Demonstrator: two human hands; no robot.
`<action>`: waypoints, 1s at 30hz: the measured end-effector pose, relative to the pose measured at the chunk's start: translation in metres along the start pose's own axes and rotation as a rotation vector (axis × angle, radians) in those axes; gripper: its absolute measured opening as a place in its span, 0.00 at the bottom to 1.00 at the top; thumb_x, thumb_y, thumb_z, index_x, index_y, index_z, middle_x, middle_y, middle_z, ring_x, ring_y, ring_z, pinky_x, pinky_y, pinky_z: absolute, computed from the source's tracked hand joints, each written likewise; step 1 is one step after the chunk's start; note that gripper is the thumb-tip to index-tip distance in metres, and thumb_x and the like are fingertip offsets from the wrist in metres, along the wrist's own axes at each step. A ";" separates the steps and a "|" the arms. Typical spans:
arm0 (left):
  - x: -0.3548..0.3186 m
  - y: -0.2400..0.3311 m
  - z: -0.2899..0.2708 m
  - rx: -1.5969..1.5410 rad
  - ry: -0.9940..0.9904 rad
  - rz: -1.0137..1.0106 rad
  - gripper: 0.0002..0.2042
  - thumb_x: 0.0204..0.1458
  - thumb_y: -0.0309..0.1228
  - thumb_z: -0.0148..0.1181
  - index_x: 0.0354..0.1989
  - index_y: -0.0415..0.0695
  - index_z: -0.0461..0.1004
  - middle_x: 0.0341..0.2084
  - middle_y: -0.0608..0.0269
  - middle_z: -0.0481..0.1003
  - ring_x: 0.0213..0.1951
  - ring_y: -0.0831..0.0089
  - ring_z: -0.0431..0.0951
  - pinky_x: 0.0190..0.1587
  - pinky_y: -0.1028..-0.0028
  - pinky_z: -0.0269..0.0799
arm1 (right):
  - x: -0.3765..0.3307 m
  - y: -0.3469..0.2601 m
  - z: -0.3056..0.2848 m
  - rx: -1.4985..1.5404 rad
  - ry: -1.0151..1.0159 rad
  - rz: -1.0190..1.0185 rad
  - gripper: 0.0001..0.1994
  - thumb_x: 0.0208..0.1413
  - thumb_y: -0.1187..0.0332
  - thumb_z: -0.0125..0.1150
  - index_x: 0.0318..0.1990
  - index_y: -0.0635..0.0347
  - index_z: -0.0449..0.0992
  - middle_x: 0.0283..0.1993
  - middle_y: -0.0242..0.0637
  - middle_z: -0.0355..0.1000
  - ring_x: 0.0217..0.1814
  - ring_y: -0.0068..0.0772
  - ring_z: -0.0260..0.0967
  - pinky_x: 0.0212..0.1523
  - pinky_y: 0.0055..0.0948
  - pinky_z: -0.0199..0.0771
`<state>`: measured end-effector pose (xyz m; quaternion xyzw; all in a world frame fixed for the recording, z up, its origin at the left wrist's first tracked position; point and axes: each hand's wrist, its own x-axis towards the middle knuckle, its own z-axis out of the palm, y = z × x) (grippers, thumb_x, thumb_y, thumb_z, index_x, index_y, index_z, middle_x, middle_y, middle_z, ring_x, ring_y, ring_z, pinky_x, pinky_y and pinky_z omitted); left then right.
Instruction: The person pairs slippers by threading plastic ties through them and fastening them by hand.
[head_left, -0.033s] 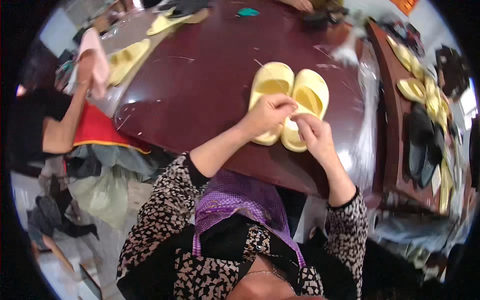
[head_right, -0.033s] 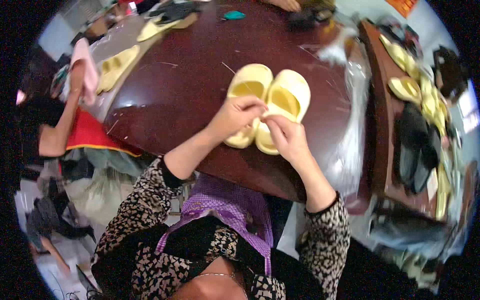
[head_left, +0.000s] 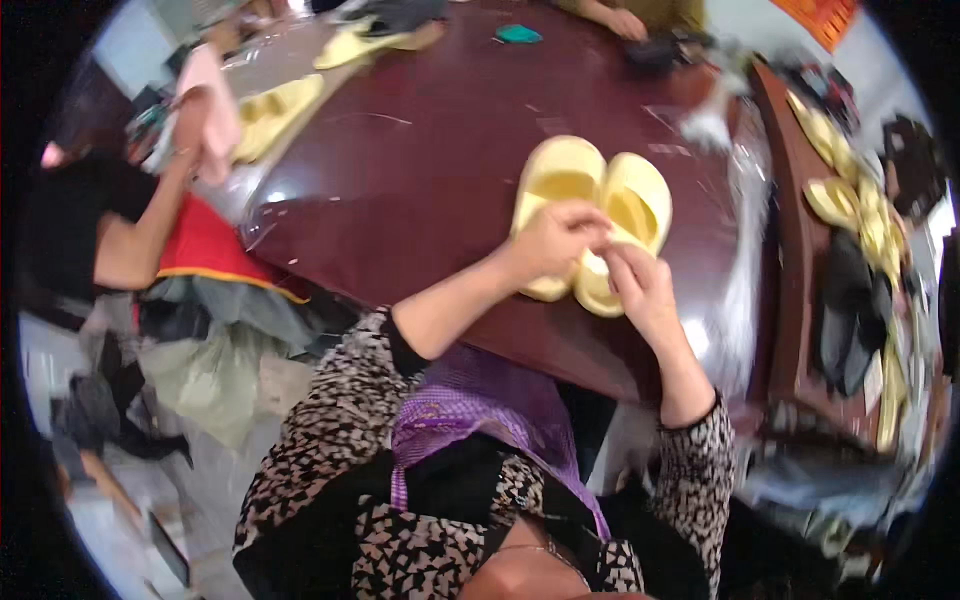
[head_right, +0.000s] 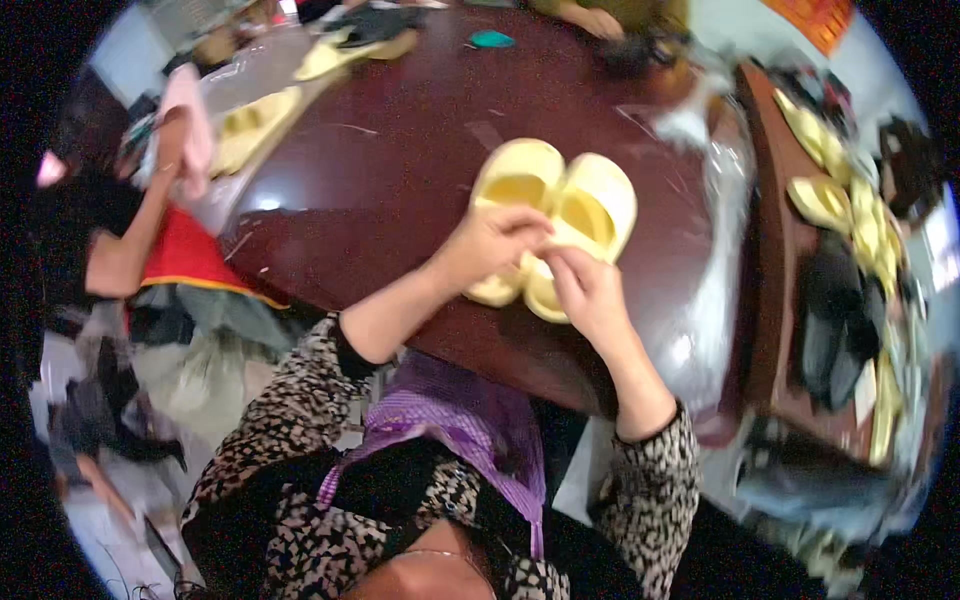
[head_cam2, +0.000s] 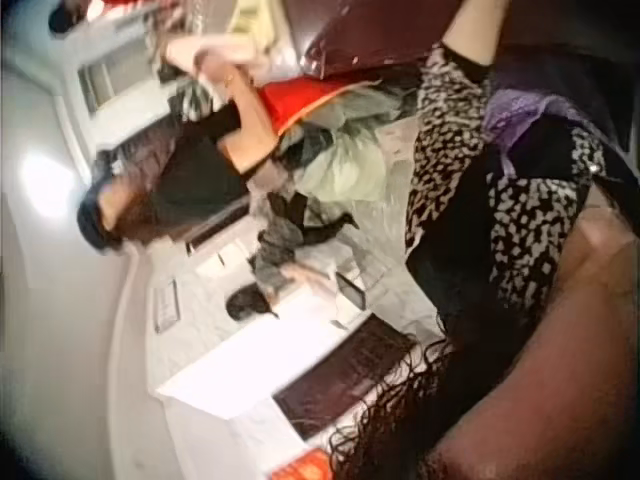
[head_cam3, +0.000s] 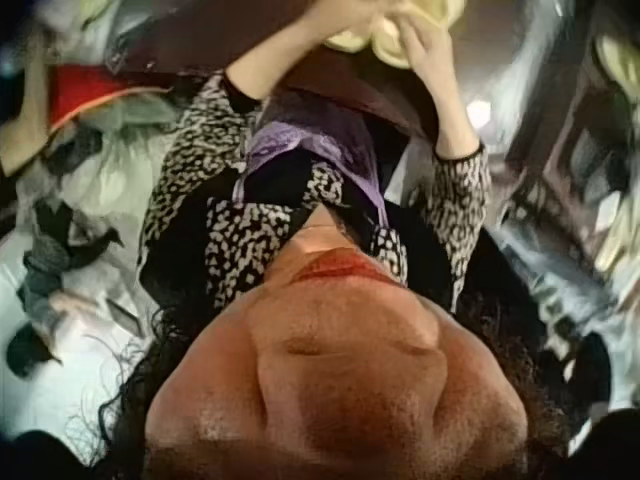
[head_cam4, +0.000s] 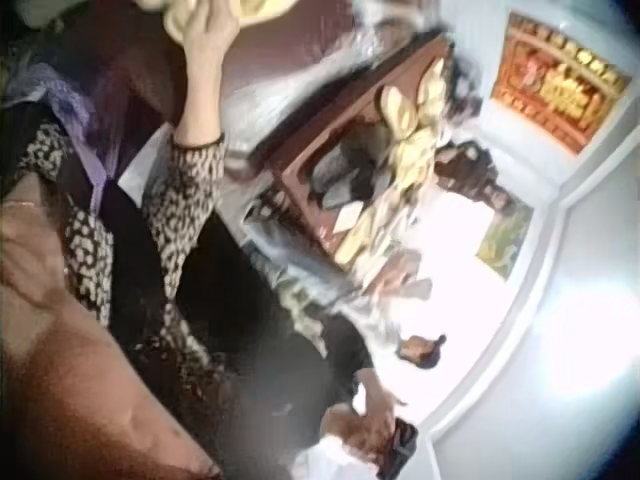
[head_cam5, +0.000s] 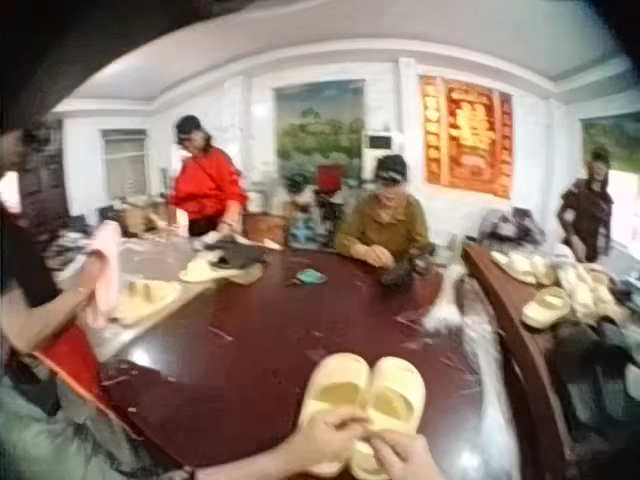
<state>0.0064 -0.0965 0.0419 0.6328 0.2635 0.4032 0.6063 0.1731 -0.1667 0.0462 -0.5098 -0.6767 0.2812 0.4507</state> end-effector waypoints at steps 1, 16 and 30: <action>-0.003 -0.001 0.001 0.051 0.008 -0.024 0.07 0.54 0.26 0.57 0.39 0.39 0.76 0.29 0.69 0.75 0.28 0.86 0.72 0.28 0.84 0.68 | 0.001 -0.006 0.001 -0.054 0.005 0.050 0.08 0.57 0.72 0.53 0.39 0.65 0.78 0.21 0.35 0.69 0.22 0.18 0.64 0.24 0.23 0.66; -0.083 0.047 0.000 -0.369 0.196 0.091 0.04 0.57 0.26 0.51 0.37 0.39 0.69 0.23 0.62 0.74 0.18 0.82 0.71 0.20 0.81 0.68 | 0.005 0.005 -0.021 -0.002 -0.106 -0.003 0.15 0.63 0.63 0.48 0.45 0.68 0.73 0.28 0.29 0.71 0.26 0.17 0.64 0.24 0.18 0.62; -0.133 0.049 -0.026 -0.430 0.268 -0.198 0.09 0.54 0.26 0.53 0.40 0.35 0.71 0.19 0.63 0.72 0.14 0.81 0.67 0.15 0.82 0.61 | 0.059 0.020 -0.009 -0.737 -0.175 -0.121 0.17 0.58 0.67 0.48 0.52 0.63 0.70 0.39 0.58 0.72 0.40 0.54 0.72 0.41 0.43 0.69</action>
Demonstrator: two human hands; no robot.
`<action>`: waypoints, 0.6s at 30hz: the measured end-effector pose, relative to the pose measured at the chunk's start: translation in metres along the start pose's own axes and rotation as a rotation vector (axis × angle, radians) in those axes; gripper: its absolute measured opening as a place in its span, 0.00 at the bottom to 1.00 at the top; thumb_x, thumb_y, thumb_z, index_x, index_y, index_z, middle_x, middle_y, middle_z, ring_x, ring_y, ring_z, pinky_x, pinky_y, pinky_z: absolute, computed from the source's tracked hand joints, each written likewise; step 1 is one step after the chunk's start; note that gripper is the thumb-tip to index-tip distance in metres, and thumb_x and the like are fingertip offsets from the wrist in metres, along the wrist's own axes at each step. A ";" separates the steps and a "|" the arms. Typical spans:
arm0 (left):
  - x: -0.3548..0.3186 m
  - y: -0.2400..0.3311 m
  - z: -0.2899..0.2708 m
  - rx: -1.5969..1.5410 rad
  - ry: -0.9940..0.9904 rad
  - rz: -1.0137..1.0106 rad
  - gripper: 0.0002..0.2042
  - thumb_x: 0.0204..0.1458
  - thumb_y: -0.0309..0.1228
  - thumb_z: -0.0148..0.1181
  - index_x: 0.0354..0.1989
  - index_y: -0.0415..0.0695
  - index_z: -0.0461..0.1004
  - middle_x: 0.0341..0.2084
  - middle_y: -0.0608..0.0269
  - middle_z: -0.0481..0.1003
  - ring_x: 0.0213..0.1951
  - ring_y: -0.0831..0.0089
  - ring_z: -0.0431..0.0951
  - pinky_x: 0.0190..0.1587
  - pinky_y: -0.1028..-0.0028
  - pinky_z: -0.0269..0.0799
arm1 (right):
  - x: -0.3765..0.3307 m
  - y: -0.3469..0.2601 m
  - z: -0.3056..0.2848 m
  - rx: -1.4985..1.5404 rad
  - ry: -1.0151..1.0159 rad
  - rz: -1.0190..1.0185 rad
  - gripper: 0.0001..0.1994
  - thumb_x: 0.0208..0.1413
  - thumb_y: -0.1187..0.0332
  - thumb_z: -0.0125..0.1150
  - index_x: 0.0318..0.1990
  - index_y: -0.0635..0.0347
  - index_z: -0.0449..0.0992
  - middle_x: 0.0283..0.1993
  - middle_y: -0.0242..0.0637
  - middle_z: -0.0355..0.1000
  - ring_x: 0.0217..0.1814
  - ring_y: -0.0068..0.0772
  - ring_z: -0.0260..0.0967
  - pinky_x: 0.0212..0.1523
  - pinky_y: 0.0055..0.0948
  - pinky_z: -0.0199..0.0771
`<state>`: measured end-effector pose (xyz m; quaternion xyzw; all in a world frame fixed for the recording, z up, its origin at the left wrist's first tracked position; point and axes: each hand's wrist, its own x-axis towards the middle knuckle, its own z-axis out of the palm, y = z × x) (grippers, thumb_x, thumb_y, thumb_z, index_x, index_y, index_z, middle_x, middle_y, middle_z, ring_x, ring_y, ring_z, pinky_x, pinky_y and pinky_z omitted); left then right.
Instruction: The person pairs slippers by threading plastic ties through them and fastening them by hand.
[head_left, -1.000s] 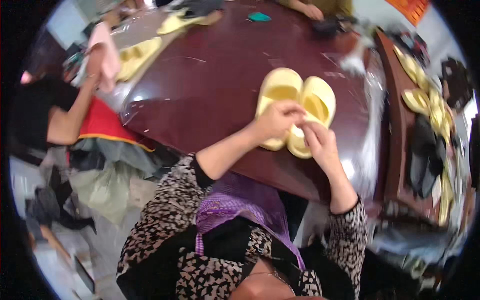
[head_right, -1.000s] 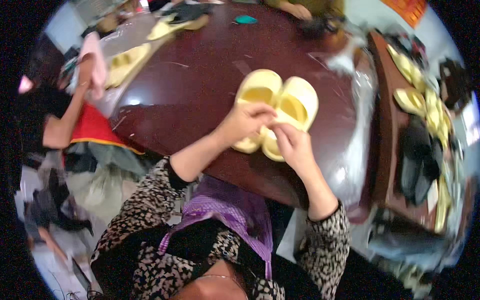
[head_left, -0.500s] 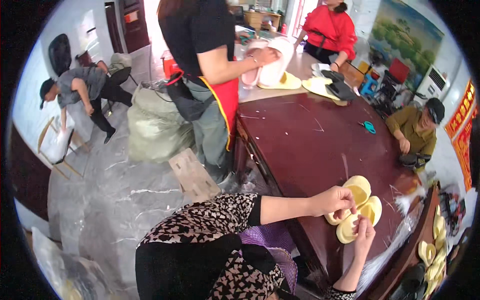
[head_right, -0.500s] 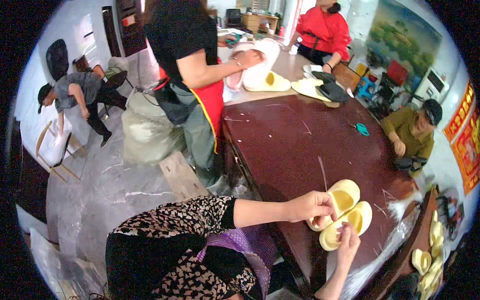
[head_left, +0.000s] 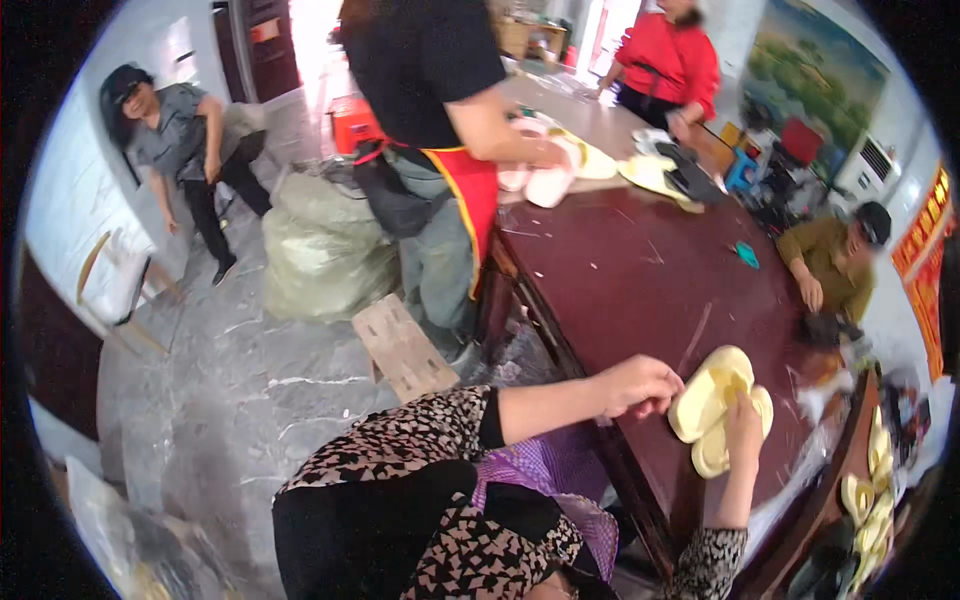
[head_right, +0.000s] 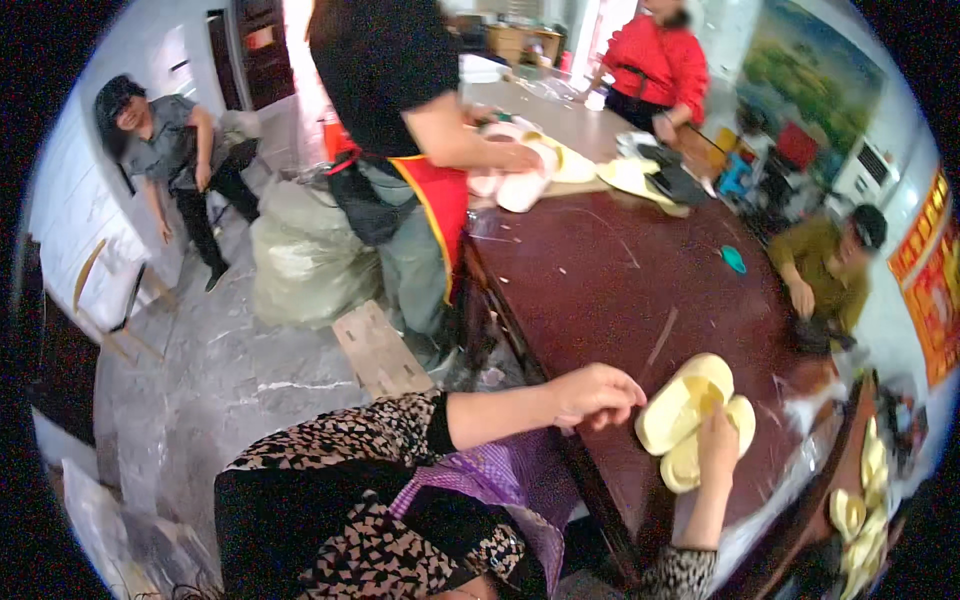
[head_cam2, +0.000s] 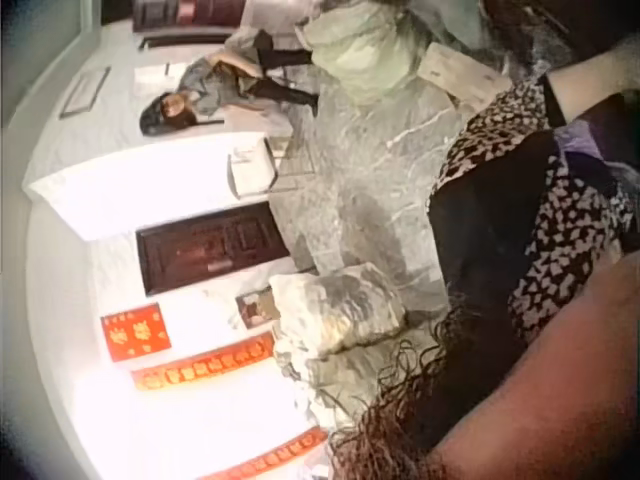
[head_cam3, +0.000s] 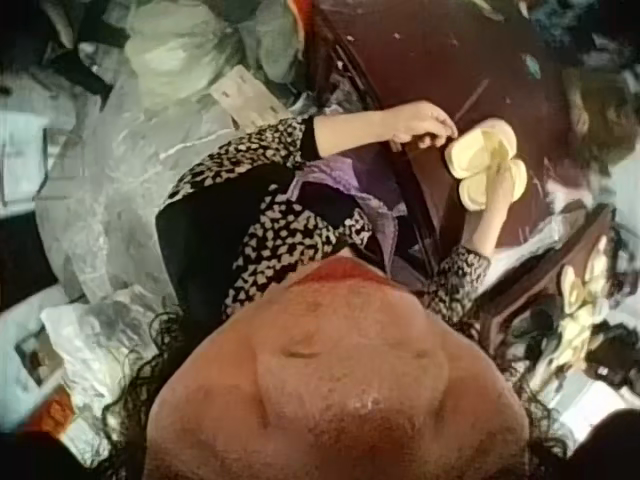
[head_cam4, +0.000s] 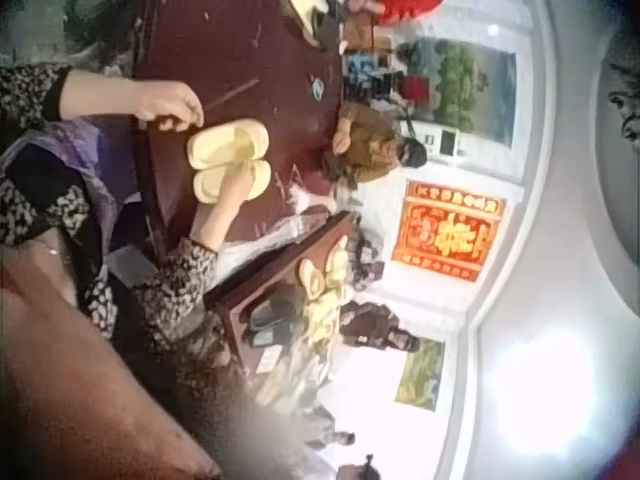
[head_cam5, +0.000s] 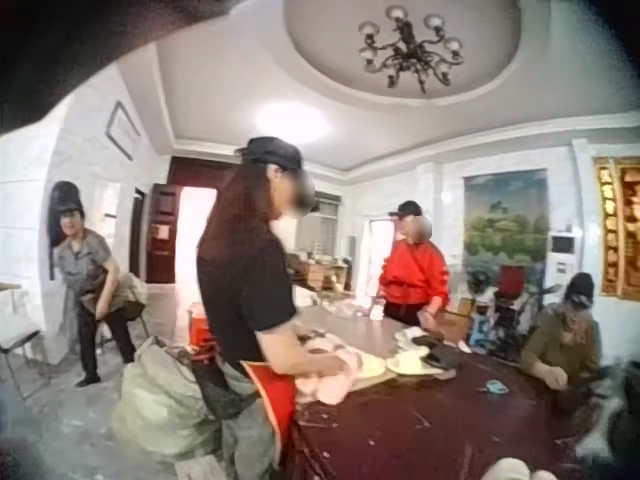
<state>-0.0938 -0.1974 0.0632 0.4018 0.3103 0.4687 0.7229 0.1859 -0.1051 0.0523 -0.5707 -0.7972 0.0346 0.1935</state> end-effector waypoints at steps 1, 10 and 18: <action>0.002 0.000 0.001 -0.003 0.003 0.000 0.10 0.53 0.25 0.53 0.41 0.34 0.71 0.19 0.63 0.72 0.15 0.81 0.67 0.15 0.82 0.60 | 0.003 0.003 0.004 -0.056 -0.043 0.025 0.16 0.59 0.65 0.48 0.52 0.61 0.71 0.38 0.53 0.74 0.40 0.49 0.73 0.39 0.42 0.71; 0.055 0.012 0.024 0.065 -0.019 -0.030 0.10 0.53 0.23 0.52 0.42 0.32 0.70 0.18 0.64 0.69 0.15 0.80 0.64 0.16 0.82 0.58 | -0.022 0.029 -0.009 -0.396 -0.009 0.035 0.07 0.50 0.70 0.49 0.26 0.62 0.72 0.23 0.46 0.72 0.35 0.43 0.74 0.33 0.37 0.74; 0.159 0.010 -0.035 0.005 -0.126 -0.085 0.07 0.57 0.27 0.50 0.41 0.38 0.71 0.18 0.66 0.69 0.16 0.82 0.64 0.17 0.82 0.59 | -0.055 0.049 -0.085 -0.444 0.277 0.030 0.06 0.44 0.68 0.57 0.24 0.60 0.70 0.23 0.40 0.69 0.31 0.42 0.69 0.35 0.40 0.70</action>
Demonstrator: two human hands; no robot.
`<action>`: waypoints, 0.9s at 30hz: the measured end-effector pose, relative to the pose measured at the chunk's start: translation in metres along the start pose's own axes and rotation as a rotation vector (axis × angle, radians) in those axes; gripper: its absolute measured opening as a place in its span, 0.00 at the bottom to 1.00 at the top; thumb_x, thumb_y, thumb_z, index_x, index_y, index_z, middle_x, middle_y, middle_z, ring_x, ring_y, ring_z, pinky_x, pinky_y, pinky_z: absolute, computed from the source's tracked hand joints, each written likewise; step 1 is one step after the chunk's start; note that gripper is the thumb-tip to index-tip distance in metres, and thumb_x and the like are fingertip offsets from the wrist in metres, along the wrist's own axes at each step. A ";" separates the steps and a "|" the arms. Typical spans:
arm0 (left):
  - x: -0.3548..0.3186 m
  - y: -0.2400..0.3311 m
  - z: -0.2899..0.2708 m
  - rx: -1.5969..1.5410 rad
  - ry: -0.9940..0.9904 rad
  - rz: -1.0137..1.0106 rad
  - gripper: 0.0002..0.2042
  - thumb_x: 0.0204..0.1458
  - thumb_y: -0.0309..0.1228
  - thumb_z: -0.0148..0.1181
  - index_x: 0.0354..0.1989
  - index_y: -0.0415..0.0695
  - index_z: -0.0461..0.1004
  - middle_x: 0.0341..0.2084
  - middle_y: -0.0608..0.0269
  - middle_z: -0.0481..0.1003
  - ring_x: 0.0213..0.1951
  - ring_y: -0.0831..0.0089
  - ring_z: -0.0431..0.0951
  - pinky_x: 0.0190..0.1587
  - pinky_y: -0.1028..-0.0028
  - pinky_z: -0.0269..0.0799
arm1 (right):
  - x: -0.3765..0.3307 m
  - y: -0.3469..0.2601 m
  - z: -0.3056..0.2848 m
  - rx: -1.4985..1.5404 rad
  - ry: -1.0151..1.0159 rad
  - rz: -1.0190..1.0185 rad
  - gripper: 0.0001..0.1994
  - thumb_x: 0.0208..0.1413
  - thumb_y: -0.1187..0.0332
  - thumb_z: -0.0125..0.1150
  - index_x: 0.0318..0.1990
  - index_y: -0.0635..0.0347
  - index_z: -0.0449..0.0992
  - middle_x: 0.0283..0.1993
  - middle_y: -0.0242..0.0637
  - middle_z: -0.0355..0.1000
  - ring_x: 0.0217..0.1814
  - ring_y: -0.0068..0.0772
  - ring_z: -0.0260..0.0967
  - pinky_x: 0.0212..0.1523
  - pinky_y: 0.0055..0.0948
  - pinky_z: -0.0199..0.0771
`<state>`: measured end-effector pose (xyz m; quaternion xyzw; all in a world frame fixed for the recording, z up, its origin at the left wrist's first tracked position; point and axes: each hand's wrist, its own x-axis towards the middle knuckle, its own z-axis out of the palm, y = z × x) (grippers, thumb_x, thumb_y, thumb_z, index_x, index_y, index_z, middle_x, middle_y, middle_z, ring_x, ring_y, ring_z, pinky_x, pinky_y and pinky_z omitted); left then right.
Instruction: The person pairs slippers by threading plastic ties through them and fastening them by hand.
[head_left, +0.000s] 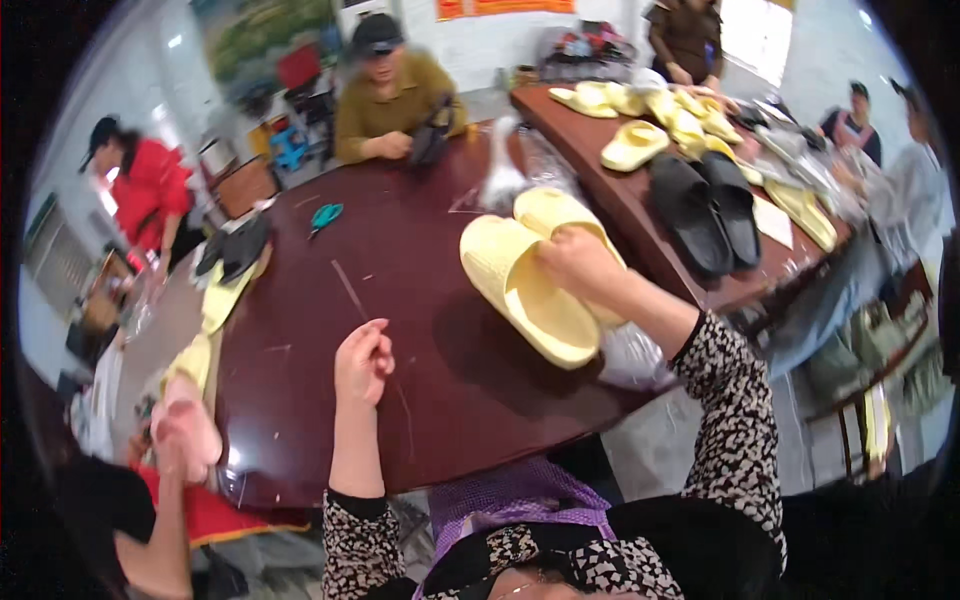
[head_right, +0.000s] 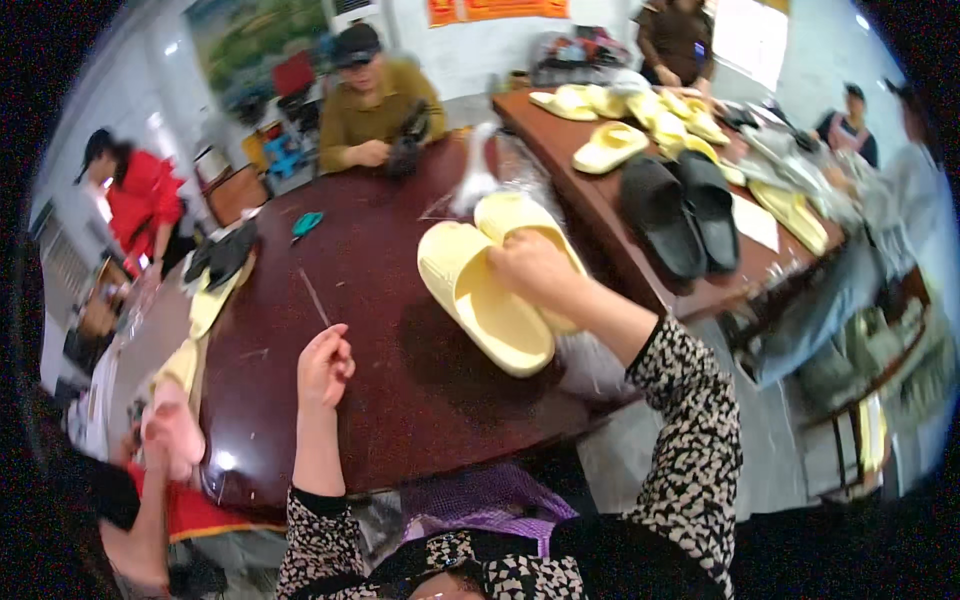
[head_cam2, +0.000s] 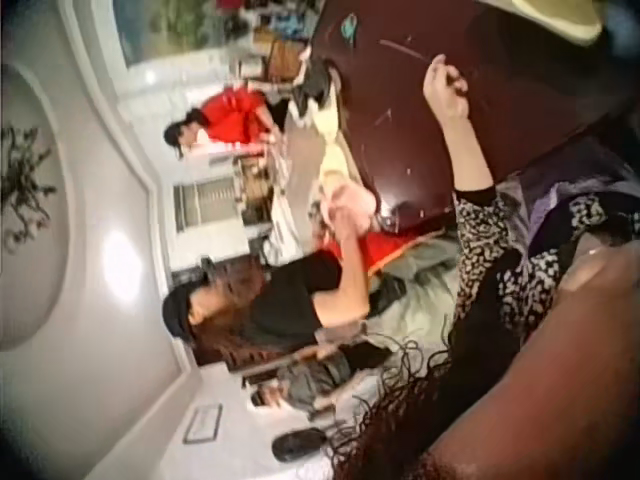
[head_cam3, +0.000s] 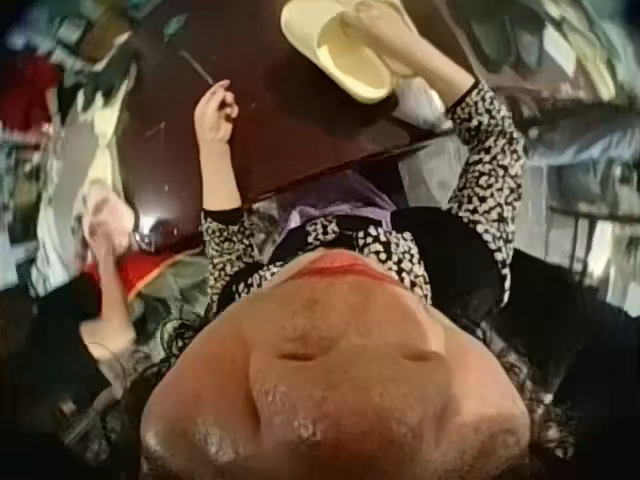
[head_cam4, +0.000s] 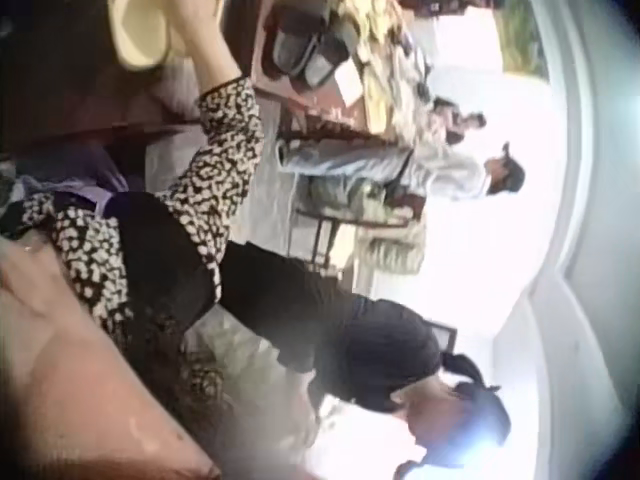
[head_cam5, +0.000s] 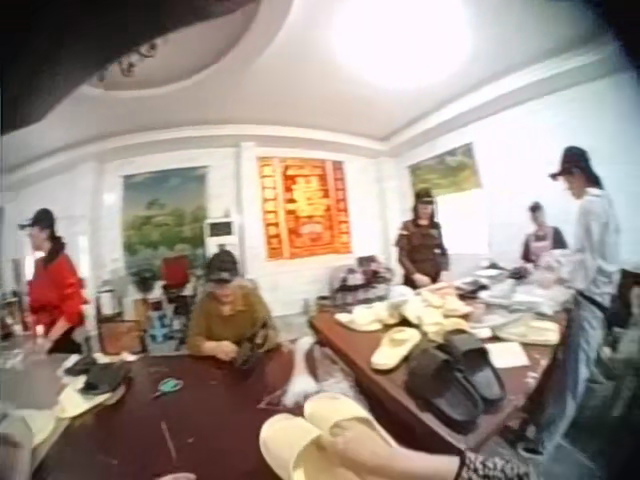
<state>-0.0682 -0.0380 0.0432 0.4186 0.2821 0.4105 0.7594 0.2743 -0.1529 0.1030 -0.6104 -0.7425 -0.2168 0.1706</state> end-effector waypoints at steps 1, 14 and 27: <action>0.005 -0.012 0.007 0.024 -0.001 0.015 0.07 0.58 0.27 0.50 0.41 0.38 0.71 0.18 0.66 0.69 0.16 0.82 0.64 0.17 0.82 0.59 | -0.014 0.021 -0.012 -0.021 0.010 0.032 0.06 0.44 0.68 0.57 0.24 0.60 0.69 0.23 0.40 0.69 0.31 0.42 0.69 0.35 0.40 0.70; 0.013 -0.033 -0.020 0.078 0.039 -0.054 0.07 0.58 0.27 0.50 0.41 0.38 0.71 0.18 0.66 0.69 0.15 0.83 0.64 0.16 0.82 0.57 | 0.004 0.229 -0.097 -0.432 -0.148 0.616 0.11 0.54 0.67 0.49 0.37 0.62 0.76 0.34 0.46 0.75 0.34 0.45 0.73 0.35 0.39 0.72; 0.005 -0.028 -0.017 0.052 0.018 -0.107 0.08 0.59 0.27 0.48 0.42 0.38 0.71 0.18 0.65 0.70 0.15 0.82 0.63 0.17 0.81 0.58 | -0.043 0.212 -0.064 -0.266 -0.034 0.682 0.17 0.56 0.58 0.54 0.52 0.47 0.72 0.50 0.46 0.72 0.49 0.45 0.71 0.50 0.42 0.66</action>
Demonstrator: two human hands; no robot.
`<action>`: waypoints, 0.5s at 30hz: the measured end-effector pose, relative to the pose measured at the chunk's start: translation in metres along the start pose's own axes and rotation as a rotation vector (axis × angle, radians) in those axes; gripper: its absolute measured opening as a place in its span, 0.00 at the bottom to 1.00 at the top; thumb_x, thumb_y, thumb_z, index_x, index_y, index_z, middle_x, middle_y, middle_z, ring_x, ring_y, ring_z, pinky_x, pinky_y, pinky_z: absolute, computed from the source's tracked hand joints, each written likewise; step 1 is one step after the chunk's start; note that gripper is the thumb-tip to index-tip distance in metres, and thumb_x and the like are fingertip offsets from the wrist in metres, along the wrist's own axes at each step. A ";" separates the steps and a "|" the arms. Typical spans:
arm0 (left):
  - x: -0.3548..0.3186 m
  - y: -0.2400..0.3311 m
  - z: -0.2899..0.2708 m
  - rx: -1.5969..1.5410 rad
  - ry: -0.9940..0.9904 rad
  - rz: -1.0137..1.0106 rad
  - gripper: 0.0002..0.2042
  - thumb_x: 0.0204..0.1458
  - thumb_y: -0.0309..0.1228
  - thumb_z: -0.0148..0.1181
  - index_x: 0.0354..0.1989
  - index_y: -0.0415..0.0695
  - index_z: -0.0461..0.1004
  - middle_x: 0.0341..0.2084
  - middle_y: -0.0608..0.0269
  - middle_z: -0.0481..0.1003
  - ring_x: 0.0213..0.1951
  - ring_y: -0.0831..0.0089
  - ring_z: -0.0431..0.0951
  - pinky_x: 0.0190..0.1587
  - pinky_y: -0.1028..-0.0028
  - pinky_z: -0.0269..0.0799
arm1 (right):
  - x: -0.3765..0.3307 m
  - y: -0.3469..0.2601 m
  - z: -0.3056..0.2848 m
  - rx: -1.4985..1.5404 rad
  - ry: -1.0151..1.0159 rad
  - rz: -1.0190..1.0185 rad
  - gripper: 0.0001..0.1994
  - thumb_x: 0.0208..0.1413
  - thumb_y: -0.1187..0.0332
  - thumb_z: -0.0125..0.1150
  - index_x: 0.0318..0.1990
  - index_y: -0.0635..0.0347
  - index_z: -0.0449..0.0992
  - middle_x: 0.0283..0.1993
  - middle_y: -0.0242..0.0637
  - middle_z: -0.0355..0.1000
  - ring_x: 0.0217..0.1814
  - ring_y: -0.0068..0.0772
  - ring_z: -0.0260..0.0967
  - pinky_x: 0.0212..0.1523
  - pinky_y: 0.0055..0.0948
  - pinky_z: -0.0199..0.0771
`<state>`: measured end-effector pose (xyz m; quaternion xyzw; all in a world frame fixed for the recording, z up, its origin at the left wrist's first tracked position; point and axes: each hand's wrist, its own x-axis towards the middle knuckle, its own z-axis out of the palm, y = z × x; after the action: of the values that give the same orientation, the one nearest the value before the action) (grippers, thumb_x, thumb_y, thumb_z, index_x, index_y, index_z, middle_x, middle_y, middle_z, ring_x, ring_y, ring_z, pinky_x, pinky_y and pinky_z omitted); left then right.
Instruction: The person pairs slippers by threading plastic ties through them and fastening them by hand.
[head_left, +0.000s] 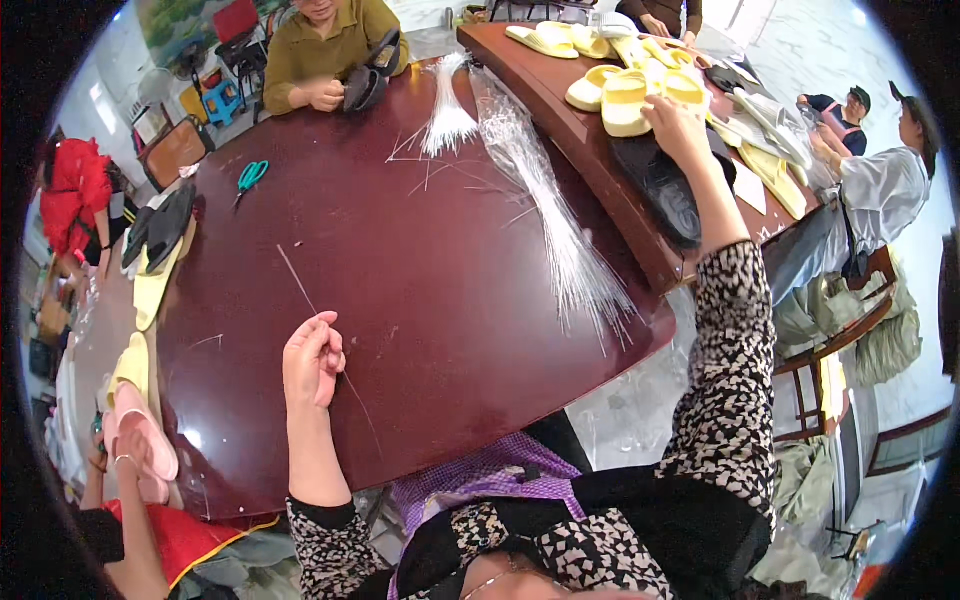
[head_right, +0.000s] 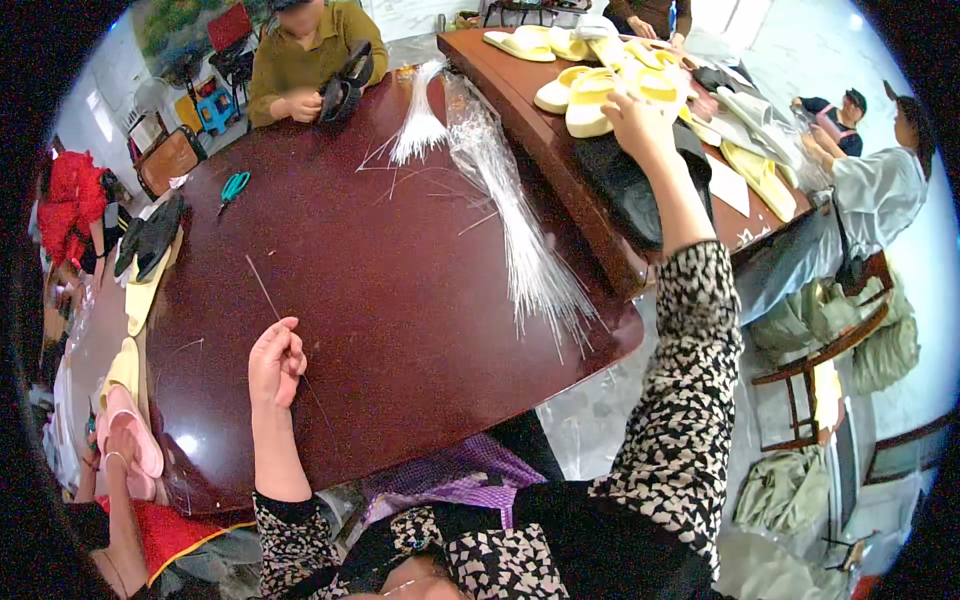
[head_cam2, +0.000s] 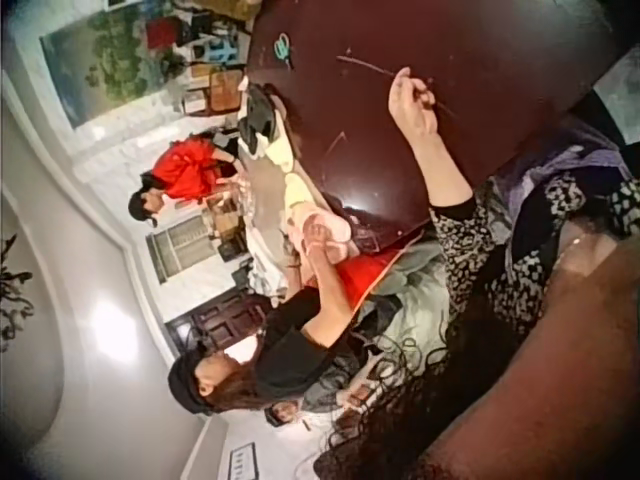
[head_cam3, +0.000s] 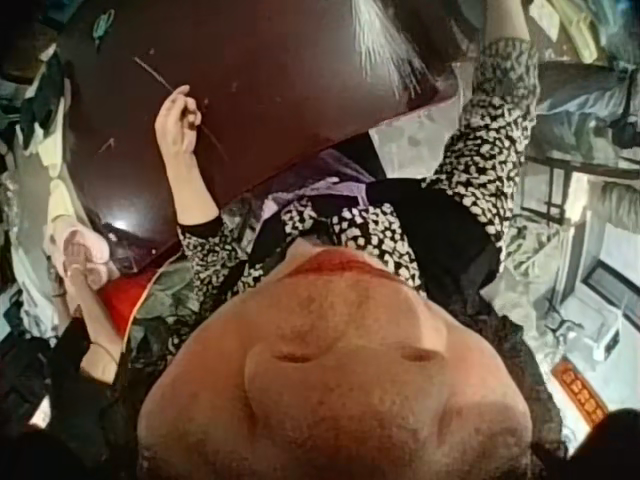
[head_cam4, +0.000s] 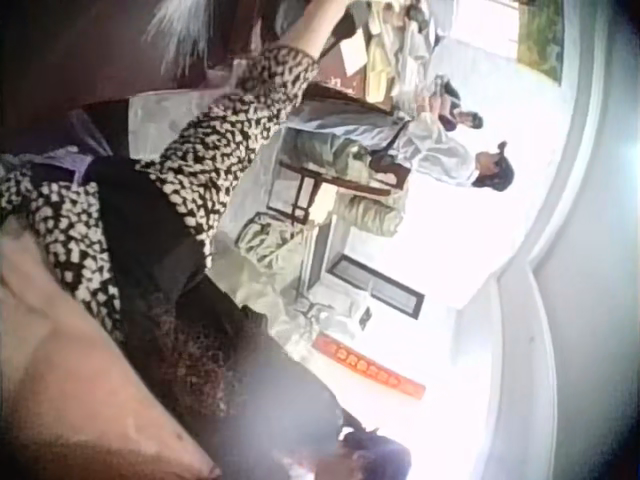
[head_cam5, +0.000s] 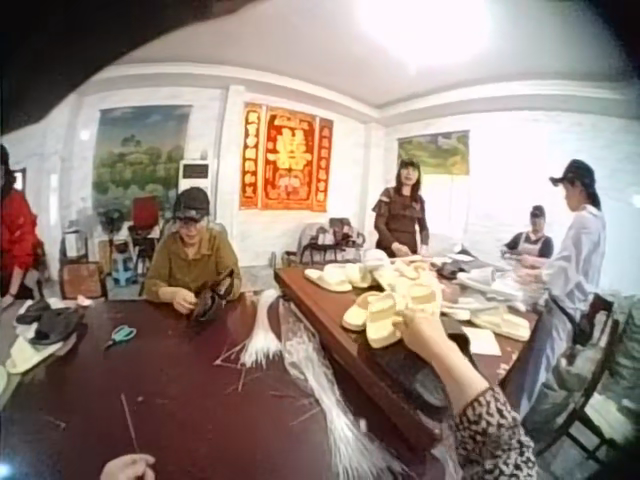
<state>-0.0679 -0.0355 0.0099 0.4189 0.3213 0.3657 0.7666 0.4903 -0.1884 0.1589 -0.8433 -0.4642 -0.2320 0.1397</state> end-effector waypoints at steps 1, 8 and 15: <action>0.000 0.001 0.000 -0.011 0.003 0.005 0.08 0.59 0.27 0.48 0.42 0.37 0.71 0.18 0.65 0.70 0.15 0.83 0.63 0.17 0.81 0.58 | -0.016 -0.007 -0.001 -0.081 0.053 -0.075 0.19 0.54 0.57 0.56 0.54 0.47 0.71 0.52 0.45 0.70 0.53 0.44 0.68 0.52 0.44 0.64; -0.002 -0.001 0.004 0.006 -0.019 -0.002 0.08 0.59 0.27 0.49 0.41 0.38 0.71 0.18 0.65 0.70 0.15 0.82 0.65 0.16 0.82 0.59 | -0.086 -0.016 0.002 -0.311 -0.023 -0.188 0.31 0.47 0.54 0.63 0.61 0.37 0.62 0.68 0.36 0.52 0.70 0.46 0.46 0.60 0.58 0.53; -0.001 0.002 -0.001 0.013 0.022 0.003 0.07 0.58 0.26 0.48 0.41 0.38 0.71 0.18 0.64 0.71 0.15 0.82 0.65 0.17 0.81 0.61 | -0.052 0.012 0.033 -0.282 -0.039 -0.139 0.31 0.51 0.57 0.61 0.64 0.37 0.59 0.72 0.37 0.44 0.73 0.53 0.37 0.64 0.55 0.51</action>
<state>-0.0696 -0.0352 0.0115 0.4200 0.3316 0.3694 0.7597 0.4855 -0.2173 0.1031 -0.8247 -0.4871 -0.2873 -0.0055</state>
